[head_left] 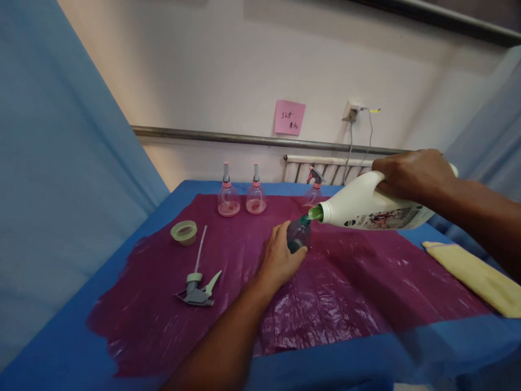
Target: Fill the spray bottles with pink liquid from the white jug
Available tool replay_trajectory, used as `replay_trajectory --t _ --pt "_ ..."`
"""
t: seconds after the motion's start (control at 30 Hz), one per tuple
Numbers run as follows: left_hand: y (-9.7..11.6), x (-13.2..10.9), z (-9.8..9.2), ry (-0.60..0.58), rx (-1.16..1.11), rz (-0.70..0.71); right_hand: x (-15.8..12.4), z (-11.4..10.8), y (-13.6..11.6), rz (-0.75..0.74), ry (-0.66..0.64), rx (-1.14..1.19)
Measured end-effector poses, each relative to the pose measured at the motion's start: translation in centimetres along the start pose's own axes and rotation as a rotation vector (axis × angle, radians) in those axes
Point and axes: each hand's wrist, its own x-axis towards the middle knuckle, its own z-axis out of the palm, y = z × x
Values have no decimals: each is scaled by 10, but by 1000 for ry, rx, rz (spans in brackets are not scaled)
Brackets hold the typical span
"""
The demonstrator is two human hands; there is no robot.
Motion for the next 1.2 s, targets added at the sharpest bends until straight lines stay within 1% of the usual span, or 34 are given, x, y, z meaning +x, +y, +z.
replay_trajectory --t 0.23,0.57,0.97,1.2 --pt "1 -1 0 5 -18 0 0 -5 -3 6 -33 -36" --pt "2 0 -1 -2 -4 -11 2 -1 -3 14 -23 -31" --pt "2 0 -1 3 -12 -14 0 -7 -9 8 -42 -24" --pt "4 -1 -2 -5 -5 -26 0 -7 -10 20 -44 -28"
